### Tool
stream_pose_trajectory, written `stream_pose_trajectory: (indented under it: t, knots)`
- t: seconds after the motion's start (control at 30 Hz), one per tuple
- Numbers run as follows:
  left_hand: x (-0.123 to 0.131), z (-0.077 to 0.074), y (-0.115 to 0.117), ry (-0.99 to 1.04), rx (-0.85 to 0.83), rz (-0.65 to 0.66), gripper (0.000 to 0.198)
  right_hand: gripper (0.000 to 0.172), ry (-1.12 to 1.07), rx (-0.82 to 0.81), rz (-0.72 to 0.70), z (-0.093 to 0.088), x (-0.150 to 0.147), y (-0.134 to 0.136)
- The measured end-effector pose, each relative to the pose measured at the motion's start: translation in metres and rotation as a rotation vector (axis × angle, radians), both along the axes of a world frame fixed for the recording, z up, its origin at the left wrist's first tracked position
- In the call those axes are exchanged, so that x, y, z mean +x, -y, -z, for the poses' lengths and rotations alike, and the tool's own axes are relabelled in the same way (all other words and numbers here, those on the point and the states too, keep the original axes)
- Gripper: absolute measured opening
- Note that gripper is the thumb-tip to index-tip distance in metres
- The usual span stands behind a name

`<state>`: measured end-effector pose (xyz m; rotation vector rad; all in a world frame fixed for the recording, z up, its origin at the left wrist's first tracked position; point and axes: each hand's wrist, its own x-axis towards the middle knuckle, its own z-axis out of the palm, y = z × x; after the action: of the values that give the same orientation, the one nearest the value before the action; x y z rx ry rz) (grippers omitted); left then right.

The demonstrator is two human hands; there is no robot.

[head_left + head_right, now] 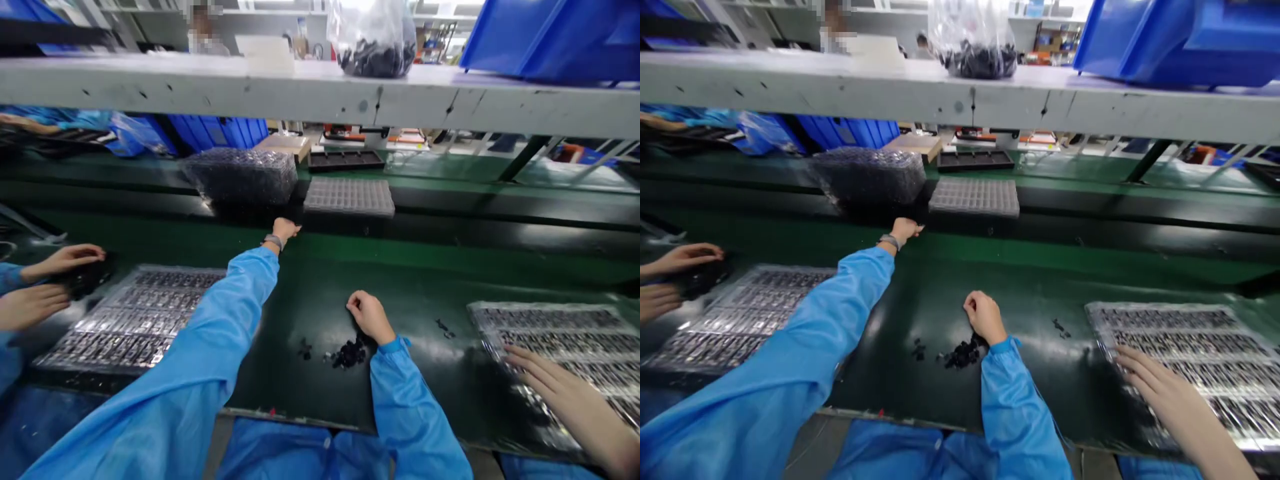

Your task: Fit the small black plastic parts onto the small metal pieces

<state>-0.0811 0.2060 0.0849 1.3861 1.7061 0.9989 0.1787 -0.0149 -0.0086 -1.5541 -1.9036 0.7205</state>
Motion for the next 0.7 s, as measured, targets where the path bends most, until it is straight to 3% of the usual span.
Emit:
stream_pose_trajectory:
  t: [0.1, 0.23, 0.33, 0.43, 0.57, 0.7]
  knots:
    - [0.018, -0.012, 0.013, 0.09, 0.017, 0.012, 0.017, 0.01, -0.103, -0.007, 0.065, 0.002, 0.01, -0.002]
    - [0.045, -0.013, 0.071, 0.489, 0.205, 0.208, 0.025, 0.012, -0.078, 0.013, 0.083, 0.004, 0.013, -0.002]
    - [0.056, 0.006, 0.125, 0.74, 0.077, 0.334, 0.03, 0.017, 0.044, 0.039, 0.01, 0.005, 0.006, 0.0]
    - [0.054, 0.033, 0.161, 0.872, -0.114, 0.357, 0.029, 0.019, 0.143, 0.081, -0.048, 0.006, 0.0, 0.003]
    - [0.044, 0.061, 0.176, 0.97, -0.213, 0.341, 0.04, 0.02, 0.13, 0.118, -0.104, 0.003, 0.0, 0.004]
    - [0.044, 0.07, 0.184, 0.981, -0.226, 0.379, 0.053, 0.018, -0.028, 0.082, -0.051, -0.002, 0.002, 0.002]
